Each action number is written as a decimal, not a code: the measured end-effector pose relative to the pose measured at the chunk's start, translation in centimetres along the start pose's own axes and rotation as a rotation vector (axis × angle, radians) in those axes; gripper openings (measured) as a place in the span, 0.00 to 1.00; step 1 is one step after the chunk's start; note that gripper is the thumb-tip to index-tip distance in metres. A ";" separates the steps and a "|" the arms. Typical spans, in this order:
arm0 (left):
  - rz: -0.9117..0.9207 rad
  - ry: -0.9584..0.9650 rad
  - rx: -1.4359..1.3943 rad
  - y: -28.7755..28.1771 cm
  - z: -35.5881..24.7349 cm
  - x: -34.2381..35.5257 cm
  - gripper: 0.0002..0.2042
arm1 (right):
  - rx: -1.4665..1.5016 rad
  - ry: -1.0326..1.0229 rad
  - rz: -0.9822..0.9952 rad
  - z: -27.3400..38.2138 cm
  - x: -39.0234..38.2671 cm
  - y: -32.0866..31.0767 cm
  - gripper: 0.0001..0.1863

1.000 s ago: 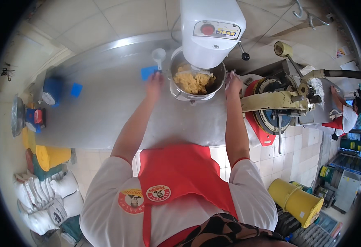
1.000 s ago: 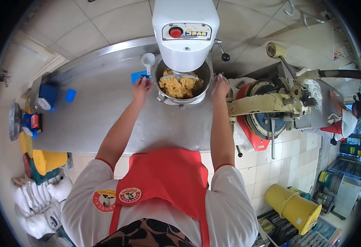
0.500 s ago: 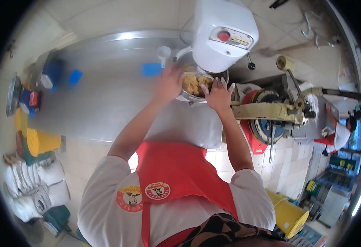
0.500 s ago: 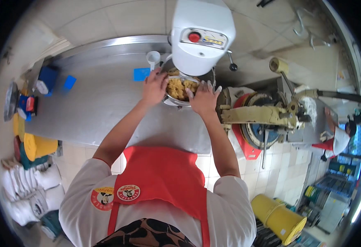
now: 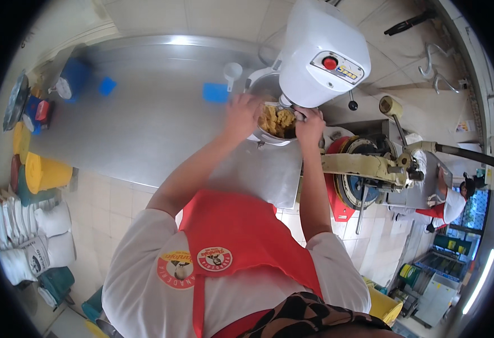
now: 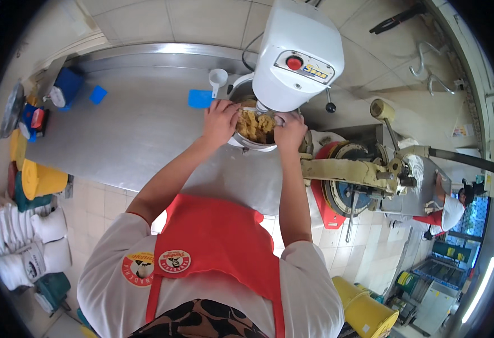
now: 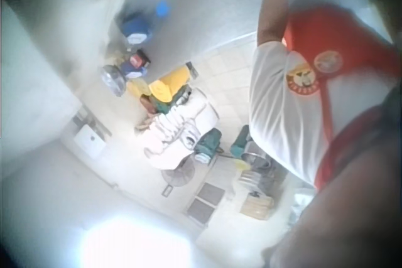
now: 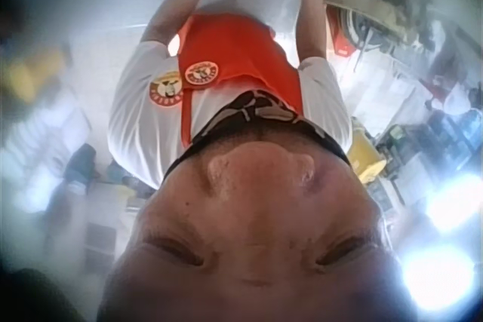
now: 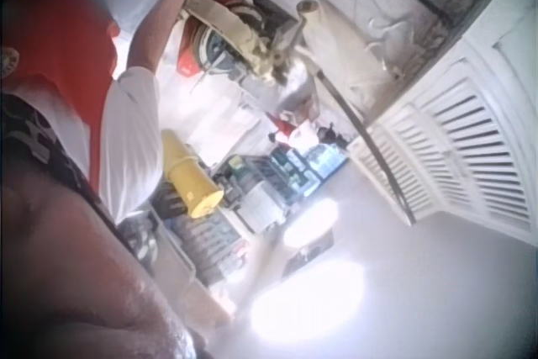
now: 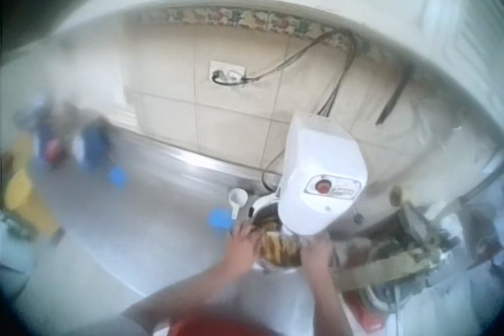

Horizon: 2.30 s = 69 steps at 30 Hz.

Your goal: The person mixes ingredients in a stand mixer, retrieves flour from a bin, and prepares a workspace by dusting it with flour and using a scraper.

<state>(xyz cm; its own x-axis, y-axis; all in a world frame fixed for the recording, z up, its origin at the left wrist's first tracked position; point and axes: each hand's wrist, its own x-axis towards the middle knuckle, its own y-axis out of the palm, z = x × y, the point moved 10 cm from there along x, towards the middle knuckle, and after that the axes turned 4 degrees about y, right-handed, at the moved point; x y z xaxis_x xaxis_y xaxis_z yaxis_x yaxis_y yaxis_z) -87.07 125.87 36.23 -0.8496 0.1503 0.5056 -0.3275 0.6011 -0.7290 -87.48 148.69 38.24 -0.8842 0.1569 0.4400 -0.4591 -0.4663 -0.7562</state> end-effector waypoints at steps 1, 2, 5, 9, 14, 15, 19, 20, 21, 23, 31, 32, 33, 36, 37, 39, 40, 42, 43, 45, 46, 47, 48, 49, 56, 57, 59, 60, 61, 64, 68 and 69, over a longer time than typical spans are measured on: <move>0.033 -0.007 0.035 0.1 0.1 0.4 0.14 | 0.000 -0.055 -0.039 0.7 0.7 -0.1 0.09; 0.059 0.012 0.036 0.3 0.0 0.8 0.13 | -0.001 -0.111 -0.077 1.3 1.0 -0.4 0.09; 0.119 0.043 0.035 0.7 0.6 1.3 0.11 | 0.258 0.036 0.139 1.2 0.9 1.4 0.17; 0.297 -0.037 -0.006 2.0 1.3 1.7 0.12 | 0.134 0.244 0.313 2.0 -0.2 4.9 0.21; 0.380 -0.068 -0.040 2.0 1.2 2.3 0.14 | 0.843 0.207 -0.040 2.8 1.0 5.6 0.15; 0.357 -0.062 -0.055 1.9 1.4 2.1 0.14 | 0.923 0.204 -0.029 3.0 1.3 5.6 0.16; 0.432 -0.152 -0.147 2.8 1.5 1.6 0.16 | 0.961 0.191 0.174 3.0 1.5 6.0 0.20; 0.444 -0.173 -0.159 3.0 1.4 1.4 0.16 | 0.947 0.185 0.240 2.7 1.7 6.3 0.18; 0.456 -0.190 -0.166 3.0 1.3 1.4 0.17 | 0.868 0.143 0.311 2.7 2.2 6.7 0.18; 0.475 -0.241 -0.212 3.1 0.9 0.8 0.18 | 0.707 0.058 0.446 2.5 3.1 7.2 0.19; 0.554 -0.487 -0.534 6.2 -4.5 -2.7 0.29 | 1.185 0.213 0.898 3.3 6.5 9.5 0.28; 0.553 -0.544 -0.606 6.7 -5.1 -2.6 0.30 | 1.192 0.234 0.882 1.8 6.6 10.4 0.30; 0.564 -0.581 -0.688 7.1 -6.4 -1.7 0.31 | 1.192 0.259 0.843 -0.3 6.9 10.5 0.33; 0.376 -0.623 -0.852 9.9 -8.1 -0.9 0.33 | 0.909 0.033 0.728 -1.4 7.1 10.3 0.33; 0.280 -0.613 -0.887 10.5 -8.2 -0.5 0.33 | 0.828 0.020 0.726 -1.8 7.1 10.4 0.32; 0.181 -0.543 -0.915 11.6 -9.3 0.5 0.34 | 0.658 -0.042 0.664 -4.0 6.9 10.9 0.30; 0.119 -0.524 -0.915 11.9 -9.1 0.5 0.35 | 0.672 -0.035 0.665 -2.4 6.9 10.8 0.30; 0.154 -0.581 -0.900 12.8 -8.5 -0.7 0.39 | 0.688 -0.005 0.657 0.1 6.5 9.5 0.29; 0.200 -0.613 -0.907 12.2 -8.1 -1.3 0.40 | 0.812 0.051 0.670 2.2 6.4 8.7 0.28; 0.293 -0.652 -1.050 11.9 -7.9 -1.8 0.41 | 0.802 0.029 0.640 1.2 6.3 8.4 0.26; 0.363 -0.734 -1.107 11.5 -7.7 -2.6 0.39 | 0.670 -0.039 0.606 0.9 6.3 8.3 0.26; 0.434 -0.818 -1.162 10.9 -7.5 -3.5 0.38 | 0.616 -0.059 0.588 0.3 6.3 8.2 0.26; 0.488 -0.908 -1.209 10.1 -6.9 -4.7 0.37 | 0.570 -0.091 0.580 1.6 6.1 7.9 0.26; 0.361 -0.752 -0.999 9.3 -4.8 -4.1 0.35 | 0.586 -0.082 0.566 2.1 5.9 7.6 0.26; 0.335 -0.103 -0.095 3.9 1.9 6.1 0.23 | 0.533 -0.019 0.239 4.9 4.3 6.3 0.33; 0.457 -0.078 -0.020 5.1 2.2 6.6 0.23 | 0.613 0.019 0.180 4.5 4.1 6.8 0.37; 0.539 0.030 0.065 6.3 0.7 7.7 0.19 | 0.692 0.172 0.195 -0.9 4.3 9.3 0.38; 0.529 0.058 0.056 6.1 0.3 7.7 0.19 | 0.717 0.189 0.178 -1.1 4.3 9.3 0.37; 0.524 0.056 0.081 5.2 0.1 7.6 0.20 | 0.749 0.194 0.170 -0.4 4.3 9.4 0.36; 0.416 0.064 0.104 3.3 1.0 7.6 0.18 | 0.634 -0.018 0.153 2.8 4.7 7.7 0.30; 0.471 -0.015 0.154 4.3 0.9 7.2 0.17 | 0.415 -0.113 0.470 3.0 5.7 8.5 0.29; 0.467 -0.089 0.117 4.3 0.5 7.0 0.17 | 0.427 -0.130 0.473 2.7 6.3 8.4 0.28</move>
<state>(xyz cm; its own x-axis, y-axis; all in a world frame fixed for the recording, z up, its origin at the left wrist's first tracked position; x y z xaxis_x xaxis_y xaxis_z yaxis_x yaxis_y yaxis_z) -94.67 129.07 36.45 -0.9470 0.3125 0.0743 0.0575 0.3926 -0.9179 -96.67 143.41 35.99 -0.9525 -0.2439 0.1821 0.0755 -0.7689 -0.6349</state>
